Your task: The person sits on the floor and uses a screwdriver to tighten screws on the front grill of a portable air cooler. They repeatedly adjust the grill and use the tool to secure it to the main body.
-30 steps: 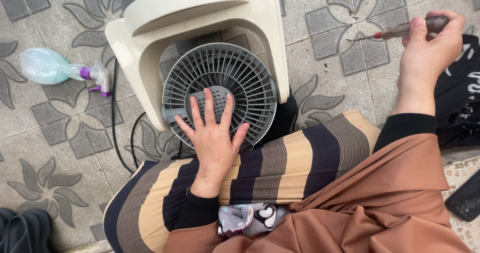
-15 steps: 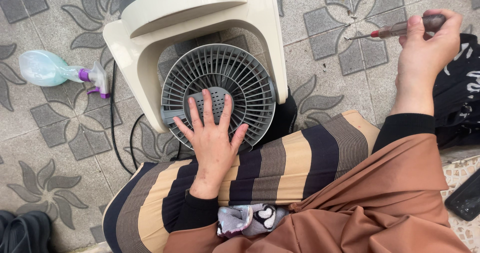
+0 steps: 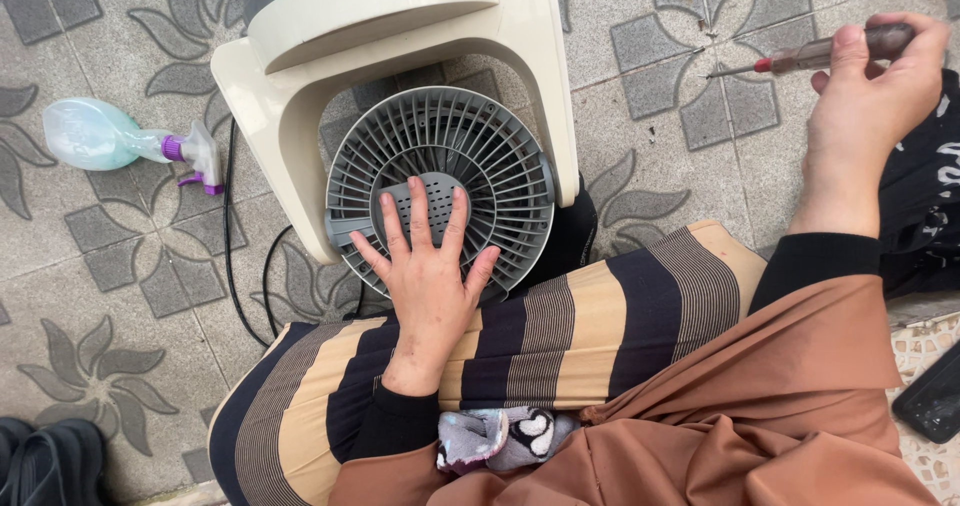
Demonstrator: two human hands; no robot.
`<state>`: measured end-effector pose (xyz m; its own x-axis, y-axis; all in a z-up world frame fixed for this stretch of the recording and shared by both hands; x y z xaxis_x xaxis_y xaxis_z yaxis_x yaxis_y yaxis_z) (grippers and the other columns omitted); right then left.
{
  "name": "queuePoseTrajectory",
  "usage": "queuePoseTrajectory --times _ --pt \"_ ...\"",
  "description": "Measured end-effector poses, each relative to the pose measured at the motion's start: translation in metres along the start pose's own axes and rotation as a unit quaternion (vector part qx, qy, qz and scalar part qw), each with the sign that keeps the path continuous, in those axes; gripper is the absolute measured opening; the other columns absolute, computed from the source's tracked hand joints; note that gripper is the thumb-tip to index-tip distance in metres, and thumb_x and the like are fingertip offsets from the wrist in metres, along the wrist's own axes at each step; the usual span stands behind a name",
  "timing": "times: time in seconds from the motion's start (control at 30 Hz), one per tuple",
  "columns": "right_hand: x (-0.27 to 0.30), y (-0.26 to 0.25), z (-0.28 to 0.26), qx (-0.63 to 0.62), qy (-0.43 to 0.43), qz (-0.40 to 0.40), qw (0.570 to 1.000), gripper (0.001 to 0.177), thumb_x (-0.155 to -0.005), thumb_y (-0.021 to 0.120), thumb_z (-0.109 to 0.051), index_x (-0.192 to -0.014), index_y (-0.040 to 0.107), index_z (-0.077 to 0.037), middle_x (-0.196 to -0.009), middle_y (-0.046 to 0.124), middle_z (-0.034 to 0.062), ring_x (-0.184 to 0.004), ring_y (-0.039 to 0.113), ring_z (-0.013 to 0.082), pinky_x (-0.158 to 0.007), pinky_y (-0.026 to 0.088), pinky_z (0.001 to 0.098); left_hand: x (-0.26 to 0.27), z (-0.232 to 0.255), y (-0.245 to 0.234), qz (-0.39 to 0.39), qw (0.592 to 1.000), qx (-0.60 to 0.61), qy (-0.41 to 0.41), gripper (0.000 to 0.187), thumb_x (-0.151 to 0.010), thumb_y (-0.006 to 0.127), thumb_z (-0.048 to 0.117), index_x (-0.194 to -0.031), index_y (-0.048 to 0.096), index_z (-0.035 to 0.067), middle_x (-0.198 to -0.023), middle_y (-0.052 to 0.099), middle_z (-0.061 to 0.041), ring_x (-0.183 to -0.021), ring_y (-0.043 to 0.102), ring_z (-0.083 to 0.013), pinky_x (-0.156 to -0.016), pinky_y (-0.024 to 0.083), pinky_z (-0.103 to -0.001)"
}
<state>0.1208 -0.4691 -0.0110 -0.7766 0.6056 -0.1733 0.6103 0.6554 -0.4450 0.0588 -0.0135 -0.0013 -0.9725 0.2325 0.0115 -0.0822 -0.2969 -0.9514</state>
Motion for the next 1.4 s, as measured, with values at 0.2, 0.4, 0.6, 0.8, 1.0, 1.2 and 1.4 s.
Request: queuePoseTrajectory --times 0.2,0.4,0.6,0.8,1.0,1.2,1.4 --pt "0.008 -0.024 0.020 -0.060 0.018 -0.037 0.997 0.016 -0.120 0.056 -0.013 -0.133 0.054 -0.004 -0.121 0.064 0.0046 -0.103 0.068 0.0098 -0.086 0.063 0.0241 0.000 0.000 -0.002 0.000 1.000 0.001 0.000 0.071 -0.094 0.061 0.061 -0.155 0.049 0.025 -0.167 0.027 -0.020 -0.153 0.017 -0.0510 -0.113 -0.001 -0.080" --pt "0.060 -0.032 -0.026 -0.105 0.013 -0.108 0.989 0.022 -0.124 0.046 -0.023 -0.128 0.054 -0.003 -0.109 0.063 0.0053 -0.096 0.068 0.0109 -0.087 0.057 0.0255 0.000 0.002 -0.006 0.012 1.000 0.002 0.004 0.072 -0.094 0.063 0.060 -0.155 0.049 0.025 -0.167 0.027 -0.020 -0.152 0.019 -0.0510 -0.113 0.001 -0.081" --pt "0.107 -0.011 -0.147 -0.109 -0.072 -0.124 0.984 0.023 -0.125 0.052 -0.024 -0.115 0.052 -0.004 -0.091 0.059 0.0035 -0.077 0.063 0.0094 -0.072 0.055 0.0247 0.001 0.002 -0.007 0.038 0.999 -0.004 0.014 0.072 -0.094 0.063 0.061 -0.155 0.049 0.024 -0.166 0.029 -0.019 -0.152 0.022 -0.0506 -0.113 0.007 -0.081" --pt "0.136 0.011 -0.189 -0.058 -0.120 -0.092 0.987 0.025 -0.123 0.066 -0.019 -0.111 0.052 -0.002 -0.083 0.060 0.0033 -0.066 0.060 0.0091 -0.061 0.049 0.0223 0.004 0.000 -0.005 0.052 0.998 -0.007 0.017 0.073 -0.093 0.064 0.063 -0.154 0.050 0.025 -0.165 0.030 -0.018 -0.152 0.024 -0.0492 -0.113 0.010 -0.082" --pt "0.157 0.040 -0.199 0.065 -0.232 -0.118 0.963 0.025 -0.113 0.076 -0.021 -0.109 0.058 -0.002 -0.083 0.062 0.0031 -0.074 0.065 0.0107 -0.068 0.049 0.0223 0.003 0.000 -0.005 0.051 0.999 -0.005 0.019 0.073 -0.092 0.064 0.062 -0.153 0.050 0.024 -0.166 0.029 -0.018 -0.152 0.023 -0.0498 -0.112 0.010 -0.083" --pt "0.166 0.058 -0.207 0.087 -0.243 -0.133 0.957 0.032 -0.107 0.084 -0.021 -0.105 0.059 -0.002 -0.079 0.061 0.0064 -0.068 0.061 0.0151 -0.062 0.048 0.0270 0.003 -0.001 -0.003 0.047 0.999 -0.003 0.018 0.074 -0.092 0.065 0.063 -0.154 0.049 0.025 -0.166 0.029 -0.018 -0.152 0.023 -0.0498 -0.112 0.009 -0.083" --pt "0.170 0.067 -0.208 0.069 -0.253 -0.169 0.950 0.032 -0.110 0.084 -0.024 -0.105 0.058 -0.004 -0.080 0.061 0.0041 -0.069 0.063 0.0141 -0.063 0.048 0.0258 0.002 0.001 -0.005 0.043 0.999 -0.004 0.018 0.075 -0.092 0.065 0.062 -0.155 0.048 0.025 -0.166 0.029 -0.018 -0.152 0.023 -0.0501 -0.113 0.009 -0.082"
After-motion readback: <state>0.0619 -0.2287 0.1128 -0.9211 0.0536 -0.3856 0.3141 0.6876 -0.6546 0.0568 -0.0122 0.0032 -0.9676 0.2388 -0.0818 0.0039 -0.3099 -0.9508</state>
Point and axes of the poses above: each hand's wrist, its own x-axis away from the middle knuckle, its own y-axis out of the palm, z = x × y, the point moved 6 cm from there along -x, towards the middle knuckle
